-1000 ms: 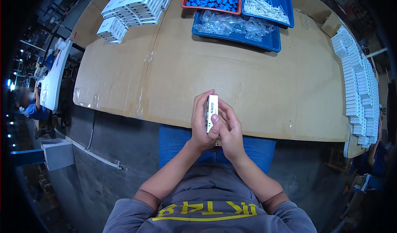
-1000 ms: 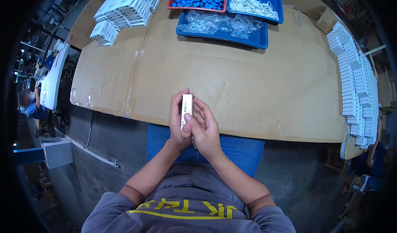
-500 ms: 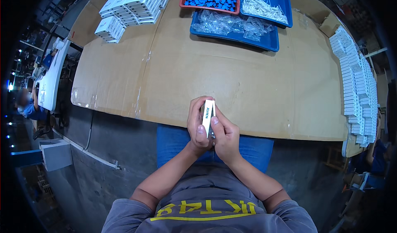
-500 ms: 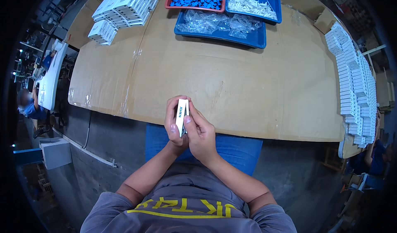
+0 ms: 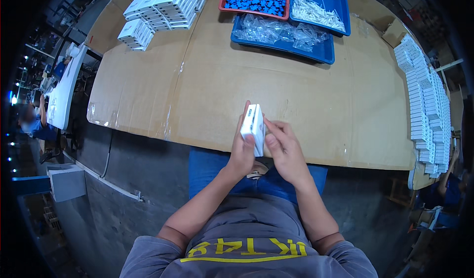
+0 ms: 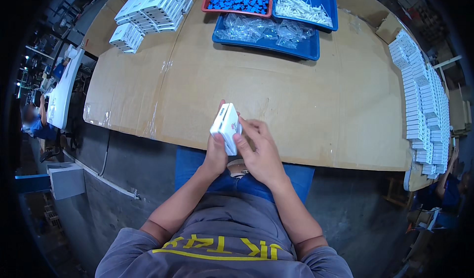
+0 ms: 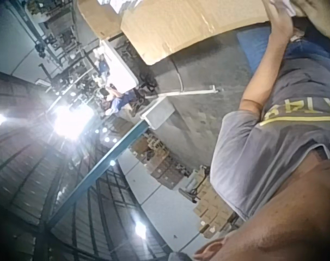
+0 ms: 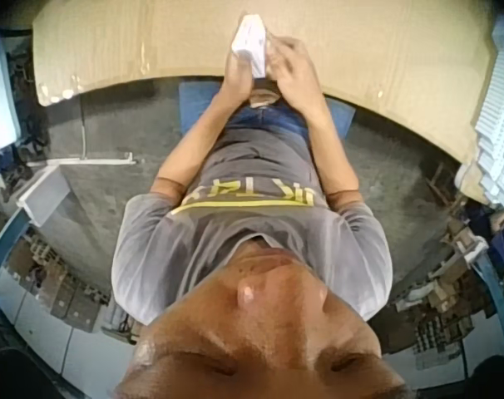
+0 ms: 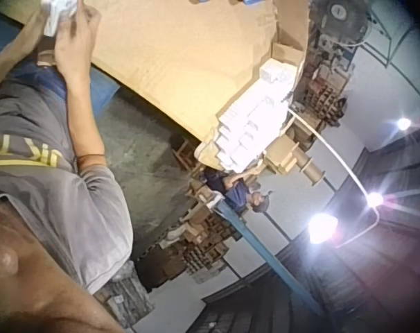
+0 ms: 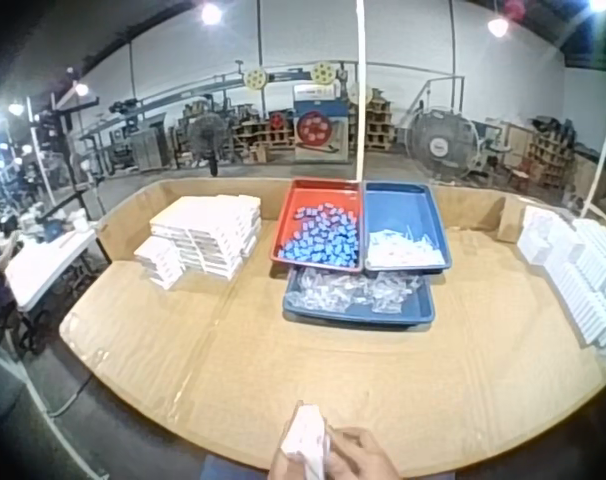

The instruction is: Assembling small plastic components onto a base plate and placing them into white product boxes at a factory workstation.

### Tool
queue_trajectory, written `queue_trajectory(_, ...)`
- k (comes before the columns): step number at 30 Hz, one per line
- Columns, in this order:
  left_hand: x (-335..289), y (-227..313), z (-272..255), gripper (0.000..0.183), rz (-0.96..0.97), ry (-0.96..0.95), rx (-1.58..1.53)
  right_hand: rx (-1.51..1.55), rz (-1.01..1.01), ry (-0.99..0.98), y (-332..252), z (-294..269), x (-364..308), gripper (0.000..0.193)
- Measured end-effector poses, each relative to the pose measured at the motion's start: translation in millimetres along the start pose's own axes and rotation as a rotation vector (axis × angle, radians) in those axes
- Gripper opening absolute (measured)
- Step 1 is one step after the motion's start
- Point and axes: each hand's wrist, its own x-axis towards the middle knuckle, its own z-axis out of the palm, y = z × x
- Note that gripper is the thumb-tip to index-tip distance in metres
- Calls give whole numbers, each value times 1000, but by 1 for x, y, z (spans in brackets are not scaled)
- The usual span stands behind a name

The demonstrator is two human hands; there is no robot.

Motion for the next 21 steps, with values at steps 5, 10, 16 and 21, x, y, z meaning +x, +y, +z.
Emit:
queue_trajectory(5,-3,30,11,79,-661,84,-509,-640,-491,46,1,-14,-1,88)
queue_trajectory(10,-13,36,22,77,-760,-37,-478,-624,-687,-23,13,-22,-5,86)
queue_trajectory(16,-15,47,28,76,-819,-18,-419,-521,-768,-10,27,-20,-4,84)
queue_trajectory(21,-21,35,29,72,-778,17,-422,-441,-804,32,33,-17,-7,83)
